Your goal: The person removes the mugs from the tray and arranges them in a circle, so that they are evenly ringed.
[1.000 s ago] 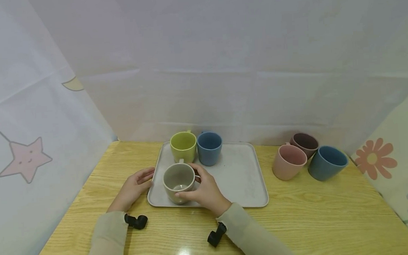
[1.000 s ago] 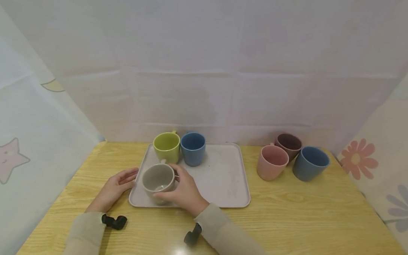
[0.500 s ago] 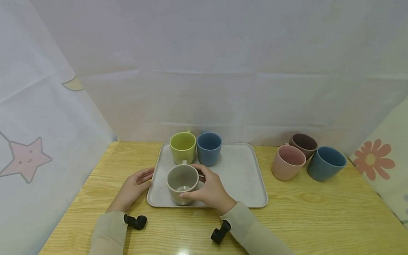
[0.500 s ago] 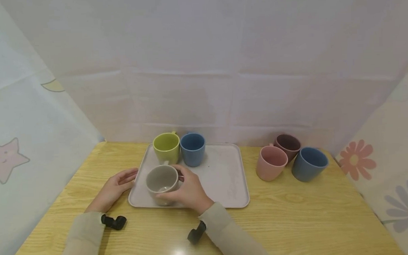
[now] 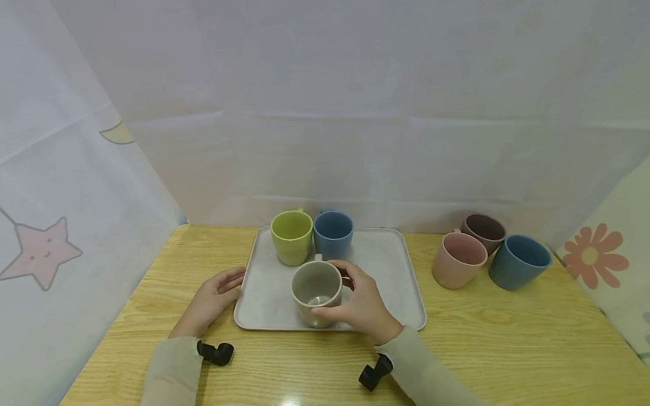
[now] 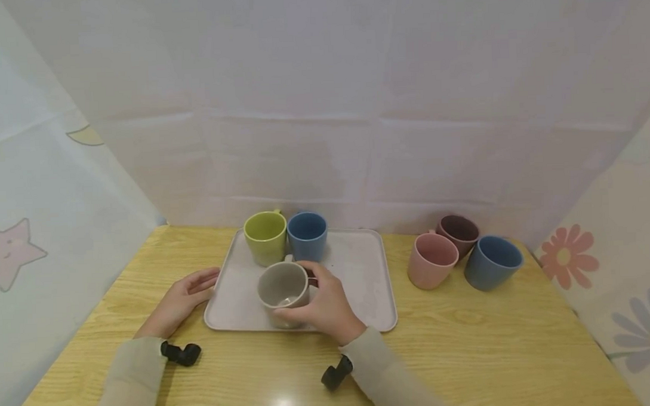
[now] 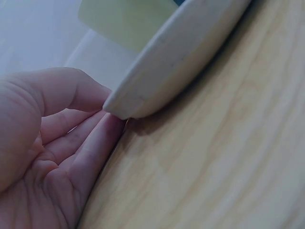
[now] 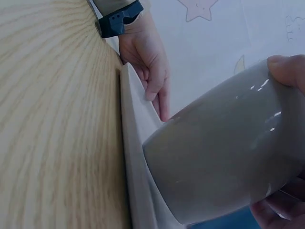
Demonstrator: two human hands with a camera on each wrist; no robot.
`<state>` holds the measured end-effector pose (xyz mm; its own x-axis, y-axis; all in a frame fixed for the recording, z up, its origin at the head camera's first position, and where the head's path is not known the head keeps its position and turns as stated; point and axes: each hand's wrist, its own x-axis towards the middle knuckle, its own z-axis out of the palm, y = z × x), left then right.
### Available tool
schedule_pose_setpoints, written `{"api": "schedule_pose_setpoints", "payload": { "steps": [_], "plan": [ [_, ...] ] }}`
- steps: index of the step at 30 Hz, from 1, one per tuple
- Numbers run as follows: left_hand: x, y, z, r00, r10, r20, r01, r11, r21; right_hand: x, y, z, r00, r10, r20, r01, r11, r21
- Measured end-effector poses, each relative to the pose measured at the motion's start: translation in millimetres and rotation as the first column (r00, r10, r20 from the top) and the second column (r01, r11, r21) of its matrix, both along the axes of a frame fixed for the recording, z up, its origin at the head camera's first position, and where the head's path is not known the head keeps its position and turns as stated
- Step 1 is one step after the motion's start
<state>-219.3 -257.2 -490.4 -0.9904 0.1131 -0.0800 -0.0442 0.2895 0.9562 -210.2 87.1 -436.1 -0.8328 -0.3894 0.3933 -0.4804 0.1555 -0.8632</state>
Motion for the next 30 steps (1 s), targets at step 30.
{"api": "schedule_pose_setpoints", "payload": {
  "steps": [30],
  "plan": [
    [-0.9,-0.2,1.6,1.000,0.001,0.011,-0.001,1.000,-0.006,30.8,136.6,1.8,0.973,-0.167,-0.162,0.159,0.985,-0.063]
  ]
}}
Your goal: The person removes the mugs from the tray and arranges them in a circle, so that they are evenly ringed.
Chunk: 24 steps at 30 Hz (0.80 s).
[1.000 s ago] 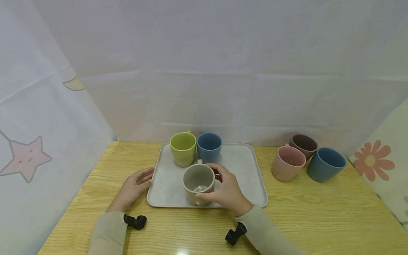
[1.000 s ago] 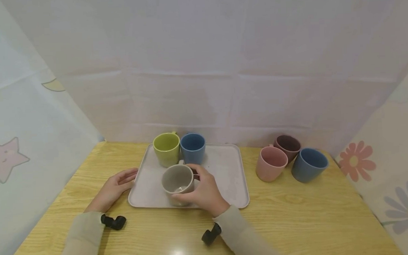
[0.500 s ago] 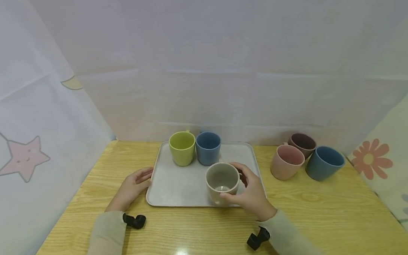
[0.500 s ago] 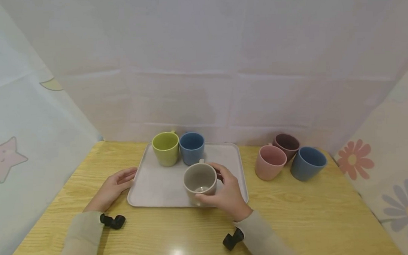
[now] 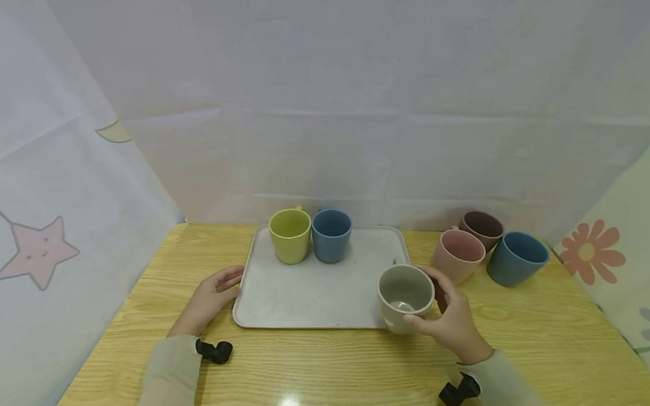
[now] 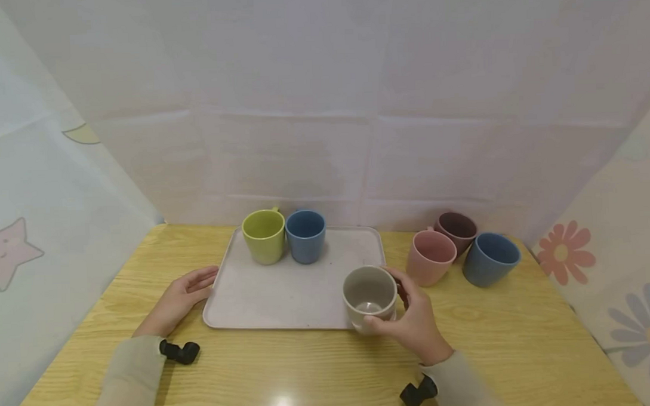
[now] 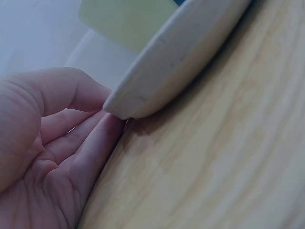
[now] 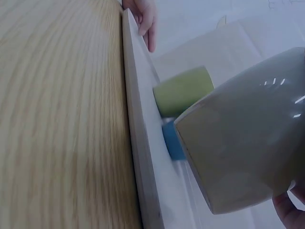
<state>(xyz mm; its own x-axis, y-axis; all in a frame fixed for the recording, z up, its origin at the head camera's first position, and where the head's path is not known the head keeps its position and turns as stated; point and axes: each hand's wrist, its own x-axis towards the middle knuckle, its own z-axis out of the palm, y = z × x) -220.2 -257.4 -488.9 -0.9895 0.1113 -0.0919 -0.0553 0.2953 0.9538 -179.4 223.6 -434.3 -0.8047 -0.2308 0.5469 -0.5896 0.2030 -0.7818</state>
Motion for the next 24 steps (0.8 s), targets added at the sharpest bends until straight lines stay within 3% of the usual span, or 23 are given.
{"api": "schedule_pose_setpoints", "payload": {
  "steps": [13,24],
  "plan": [
    [0.0,2.0,1.0,1.000,-0.002,-0.003,0.002,1.000,-0.019,15.7,66.2,-7.7,1.000,-0.022,0.004,0.023,0.997,-0.069],
    [0.9,1.1,0.9,1.000,0.001,-0.001,-0.001,1.000,-0.020,24.5,107.4,-16.3,0.989,-0.131,0.065,0.134,0.990,-0.046]
  ]
}}
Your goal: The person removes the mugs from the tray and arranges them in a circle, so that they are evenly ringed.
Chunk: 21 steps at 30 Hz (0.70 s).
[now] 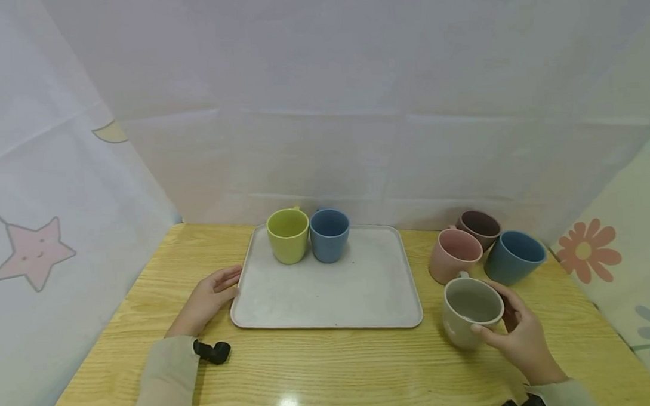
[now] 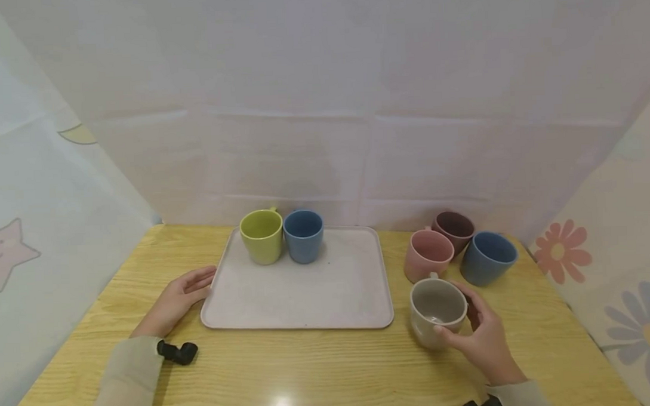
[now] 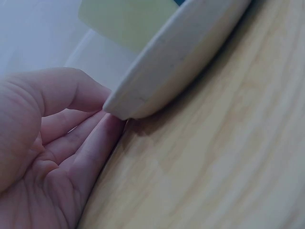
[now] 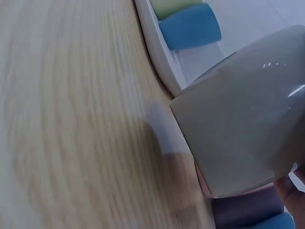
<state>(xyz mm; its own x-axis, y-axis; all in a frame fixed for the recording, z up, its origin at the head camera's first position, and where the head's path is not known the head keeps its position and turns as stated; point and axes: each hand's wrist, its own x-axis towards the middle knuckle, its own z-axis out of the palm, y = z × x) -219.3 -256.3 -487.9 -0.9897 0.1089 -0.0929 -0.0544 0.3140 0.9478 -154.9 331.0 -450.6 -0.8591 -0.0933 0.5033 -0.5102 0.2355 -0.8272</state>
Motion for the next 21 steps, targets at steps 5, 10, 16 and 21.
{"api": "schedule_pose_setpoints", "payload": {
  "steps": [5,10,16,21],
  "plan": [
    [0.9,-0.5,0.2,1.000,-0.001,0.001,0.001,1.000,0.000,2.4,12.7,-1.2,0.992,-0.129,0.004,0.129,0.991,0.033],
    [1.7,-1.6,1.0,1.000,0.000,-0.006,0.000,1.000,-0.003,3.9,26.6,0.6,0.941,-0.338,0.018,0.331,0.931,0.157],
    [1.4,-0.2,1.0,1.000,0.001,-0.014,-0.001,1.000,-0.007,4.5,46.6,1.2,0.828,-0.537,0.159,0.498,0.836,0.232],
    [0.1,0.4,-0.7,1.000,-0.002,-0.018,0.002,1.000,0.006,3.9,61.7,1.1,0.736,-0.611,0.290,0.550,0.790,0.269]
  ]
}}
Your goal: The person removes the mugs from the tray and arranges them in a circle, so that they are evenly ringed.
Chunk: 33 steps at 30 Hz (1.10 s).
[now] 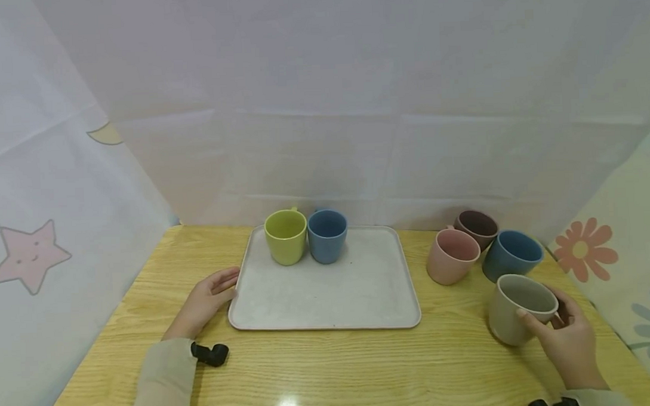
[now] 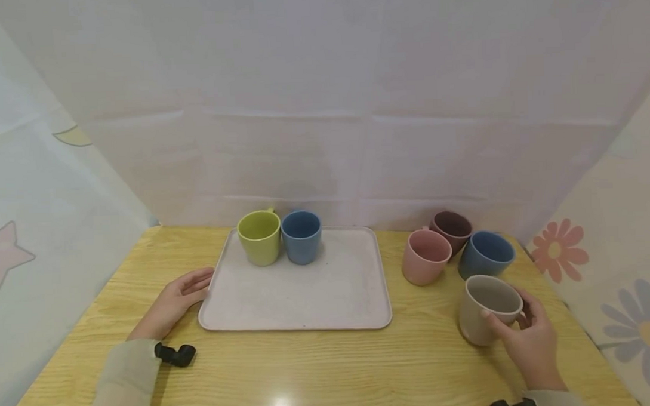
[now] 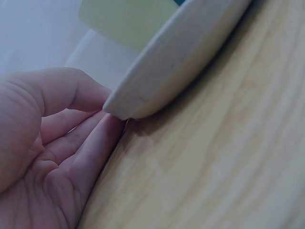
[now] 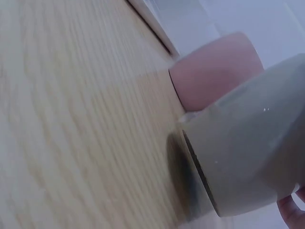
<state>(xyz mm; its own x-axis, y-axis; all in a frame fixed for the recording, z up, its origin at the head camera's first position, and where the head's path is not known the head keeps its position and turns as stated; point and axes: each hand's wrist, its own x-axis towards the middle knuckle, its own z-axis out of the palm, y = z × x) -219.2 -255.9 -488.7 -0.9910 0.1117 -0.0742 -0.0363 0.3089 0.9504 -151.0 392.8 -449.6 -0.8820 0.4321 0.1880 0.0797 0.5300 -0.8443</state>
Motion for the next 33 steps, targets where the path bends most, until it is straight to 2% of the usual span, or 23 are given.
{"api": "schedule_pose_setpoints", "payload": {
  "steps": [7,18,24,26,33],
  "plan": [
    [0.6,-0.8,0.3,1.000,-0.003,0.003,0.003,1.000,-0.002,-4.0,8.1,0.1,0.994,-0.085,0.062,0.089,0.995,-0.051],
    [-1.0,-1.8,-1.9,1.000,-0.004,0.004,0.004,1.000,0.007,-10.6,18.6,-6.7,0.976,-0.217,-0.003,0.214,0.965,-0.154],
    [-1.5,-1.3,-3.1,1.000,-0.007,0.002,0.007,1.000,0.011,-15.4,19.8,-8.0,0.955,-0.291,-0.060,0.262,0.920,-0.293],
    [-1.1,-1.3,-2.7,1.000,-0.008,0.003,0.008,1.000,0.013,-17.0,20.1,-8.0,0.952,-0.300,-0.060,0.270,0.915,-0.299],
    [-0.2,-1.6,-1.6,1.000,-0.010,-0.005,0.010,1.000,0.021,-23.6,20.4,-6.2,0.962,-0.273,-0.016,0.260,0.931,-0.255]
  ]
}}
